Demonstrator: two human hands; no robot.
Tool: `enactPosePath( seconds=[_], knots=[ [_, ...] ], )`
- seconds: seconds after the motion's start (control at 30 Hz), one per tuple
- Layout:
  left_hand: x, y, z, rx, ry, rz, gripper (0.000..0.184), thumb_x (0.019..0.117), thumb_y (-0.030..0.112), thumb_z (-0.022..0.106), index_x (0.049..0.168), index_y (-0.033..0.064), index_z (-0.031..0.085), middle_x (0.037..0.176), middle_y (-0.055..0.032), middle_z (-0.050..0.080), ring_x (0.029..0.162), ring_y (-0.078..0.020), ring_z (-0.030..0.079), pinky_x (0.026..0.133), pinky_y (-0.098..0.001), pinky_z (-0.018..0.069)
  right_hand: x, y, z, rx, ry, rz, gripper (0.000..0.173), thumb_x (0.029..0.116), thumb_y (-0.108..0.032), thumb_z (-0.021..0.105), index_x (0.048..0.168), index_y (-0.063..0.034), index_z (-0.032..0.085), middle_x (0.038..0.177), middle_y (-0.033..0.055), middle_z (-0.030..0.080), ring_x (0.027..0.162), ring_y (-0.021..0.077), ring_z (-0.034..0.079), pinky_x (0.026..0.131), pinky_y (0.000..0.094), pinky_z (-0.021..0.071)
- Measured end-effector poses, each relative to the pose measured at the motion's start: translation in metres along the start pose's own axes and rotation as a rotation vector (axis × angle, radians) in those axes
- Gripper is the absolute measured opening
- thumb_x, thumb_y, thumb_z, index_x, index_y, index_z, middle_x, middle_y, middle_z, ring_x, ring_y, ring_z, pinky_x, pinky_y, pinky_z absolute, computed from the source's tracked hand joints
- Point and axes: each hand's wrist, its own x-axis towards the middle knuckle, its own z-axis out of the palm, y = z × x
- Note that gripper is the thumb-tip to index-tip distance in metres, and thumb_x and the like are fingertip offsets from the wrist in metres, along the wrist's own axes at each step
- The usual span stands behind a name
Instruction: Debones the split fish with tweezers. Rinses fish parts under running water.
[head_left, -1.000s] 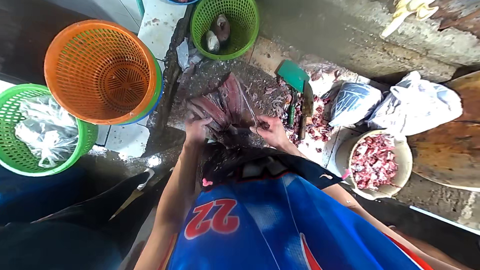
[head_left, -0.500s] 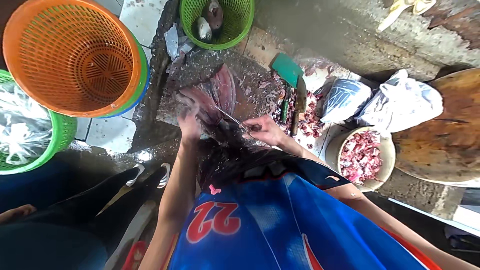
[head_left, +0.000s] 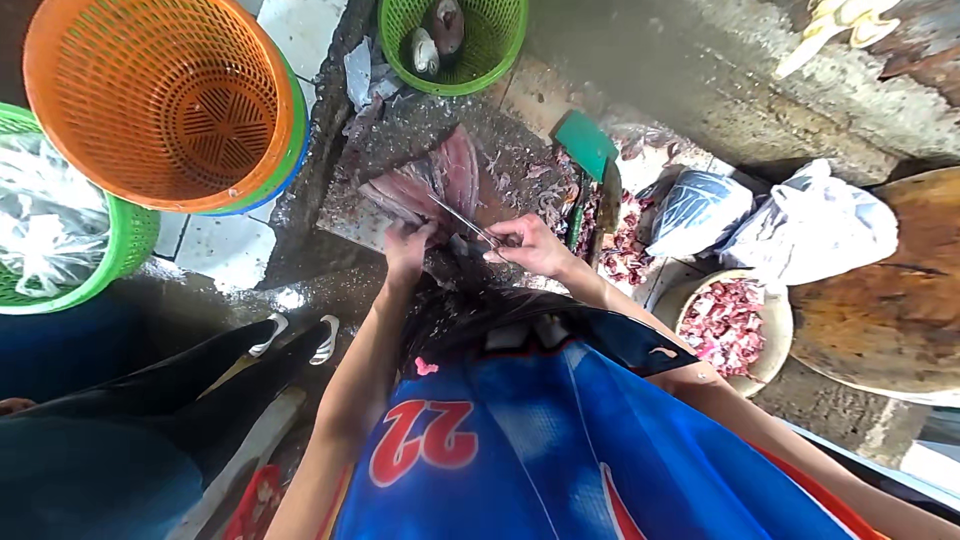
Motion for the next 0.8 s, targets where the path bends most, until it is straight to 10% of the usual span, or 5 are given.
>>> enactPosePath(
  seconds=[0.13,0.37,0.8],
  knots=[
    [-0.002,-0.012,0.008,0.42,0.06,0.135,0.04,0.078,0.019,0.084,0.112,0.0037,0.067,0.097,-0.0082,0.076,0.089,-0.0183,0.075,0.086,-0.0459,0.0626,-0.012,0.003,-0.006,0.064,0.011,0.004,0.03,0.0883,-0.022,0.076,0.114,-0.0059,0.076,0.085,0.0024,0.073,0.067,0.0078,0.065,0.065,0.0297,0.0572],
    [-0.013,-0.015,0.016,0.428,0.118,0.112,0.06,0.074,0.015,0.086,0.123,0.0007,0.054,0.102,-0.013,0.072,0.096,-0.0228,0.072,0.089,-0.0471,0.06,-0.042,0.013,-0.016,0.092,-0.051,0.0,0.034,0.0874,-0.019,0.074,0.117,-0.0026,0.074,0.088,0.004,0.074,0.071,0.0075,0.066,0.068,0.0288,0.0584],
    [-0.02,-0.008,0.015,-0.222,0.015,0.023,0.027,0.0836,-0.009,0.073,0.107,-0.0043,0.061,0.091,-0.016,0.072,0.079,-0.0278,0.074,0.076,-0.0461,0.0655,-0.044,0.017,-0.012,-0.38,-0.092,0.072,0.039,0.0846,-0.041,0.072,0.118,-0.0197,0.077,0.089,-0.0024,0.074,0.078,0.0137,0.067,0.076,0.0482,0.0548]
  ],
)
